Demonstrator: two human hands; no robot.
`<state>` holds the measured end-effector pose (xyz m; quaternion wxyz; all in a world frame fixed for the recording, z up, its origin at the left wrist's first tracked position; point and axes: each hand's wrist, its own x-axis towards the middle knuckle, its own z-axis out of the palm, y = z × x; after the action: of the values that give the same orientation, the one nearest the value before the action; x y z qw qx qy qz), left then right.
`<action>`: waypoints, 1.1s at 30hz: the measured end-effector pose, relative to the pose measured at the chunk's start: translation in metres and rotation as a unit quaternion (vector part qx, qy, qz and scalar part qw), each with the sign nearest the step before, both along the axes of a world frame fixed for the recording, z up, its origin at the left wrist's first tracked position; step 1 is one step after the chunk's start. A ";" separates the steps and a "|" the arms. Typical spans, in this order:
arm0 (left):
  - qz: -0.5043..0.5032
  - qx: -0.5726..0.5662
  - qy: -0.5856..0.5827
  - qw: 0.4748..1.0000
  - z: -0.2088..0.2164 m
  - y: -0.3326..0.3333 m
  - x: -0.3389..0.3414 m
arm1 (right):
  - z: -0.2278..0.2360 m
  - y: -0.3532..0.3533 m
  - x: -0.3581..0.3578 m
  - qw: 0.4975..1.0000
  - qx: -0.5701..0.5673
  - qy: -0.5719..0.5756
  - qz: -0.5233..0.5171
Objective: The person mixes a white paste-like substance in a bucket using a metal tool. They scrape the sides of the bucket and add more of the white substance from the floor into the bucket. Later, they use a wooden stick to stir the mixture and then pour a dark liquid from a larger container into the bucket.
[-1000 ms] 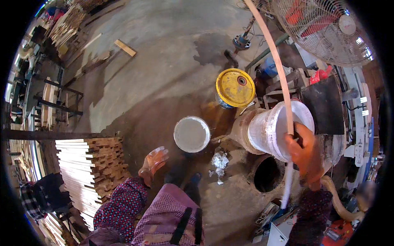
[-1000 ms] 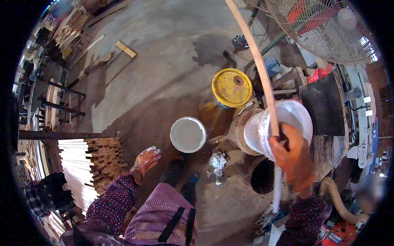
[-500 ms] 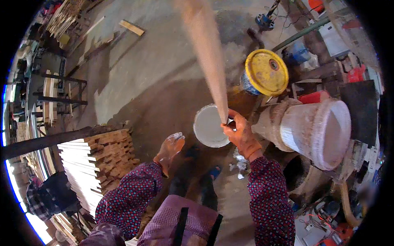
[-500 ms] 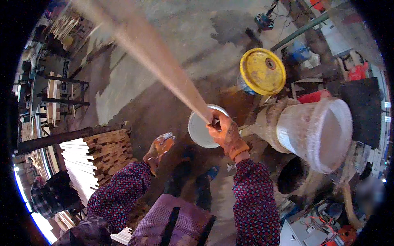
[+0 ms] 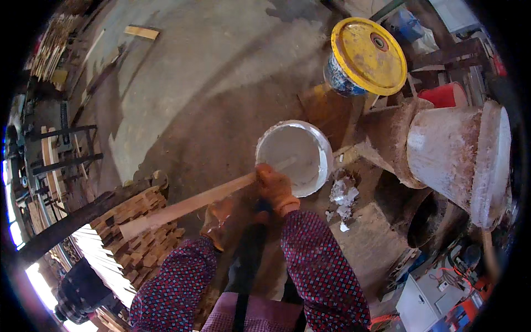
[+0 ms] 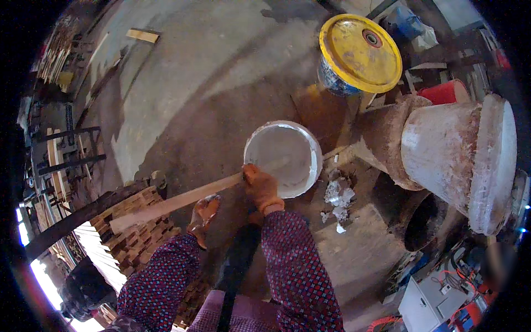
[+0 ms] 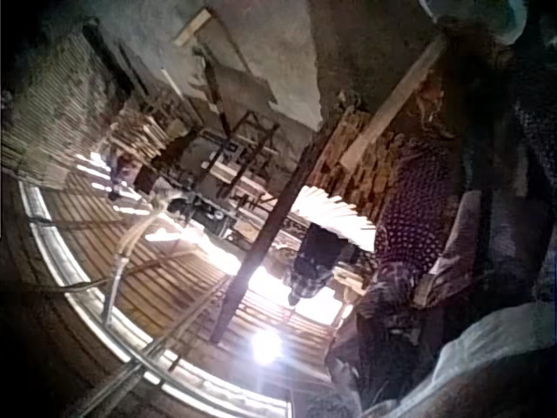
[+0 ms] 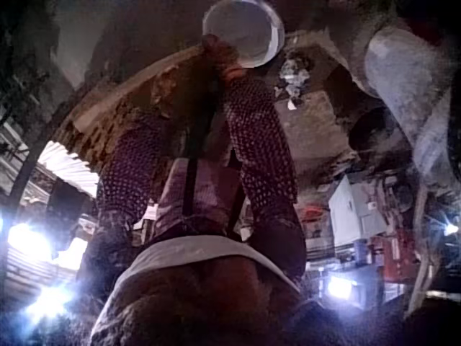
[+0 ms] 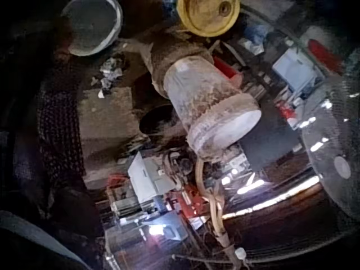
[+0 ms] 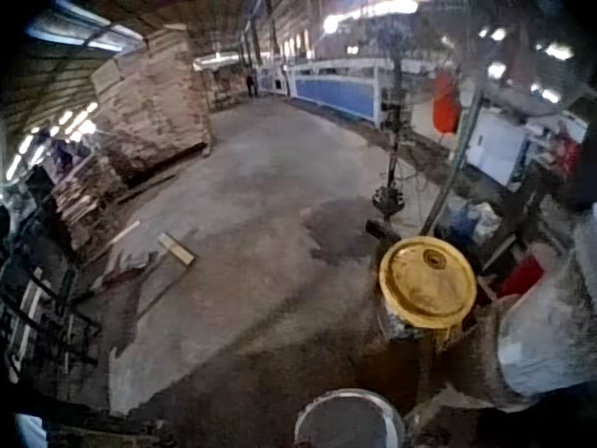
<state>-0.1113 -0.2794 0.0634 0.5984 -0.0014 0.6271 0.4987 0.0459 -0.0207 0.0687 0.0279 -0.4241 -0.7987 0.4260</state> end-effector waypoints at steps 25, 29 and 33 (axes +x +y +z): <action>0.215 0.089 -0.469 0.852 0.079 0.137 0.112 | 0.173 -0.135 0.233 0.858 -0.309 0.035 -0.408; 0.087 0.098 -0.236 0.963 -0.030 0.084 0.114 | 0.163 -0.139 0.231 0.877 -0.293 0.086 -0.371; 0.043 -0.103 -0.151 0.982 -0.124 0.110 0.112 | 0.158 -0.140 0.248 0.909 -0.289 0.043 -0.298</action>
<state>0.0005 -0.1695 -0.0601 0.6607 -0.1649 0.5772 0.4506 0.2937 -0.1607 0.2268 0.0640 -0.6133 -0.4749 0.6279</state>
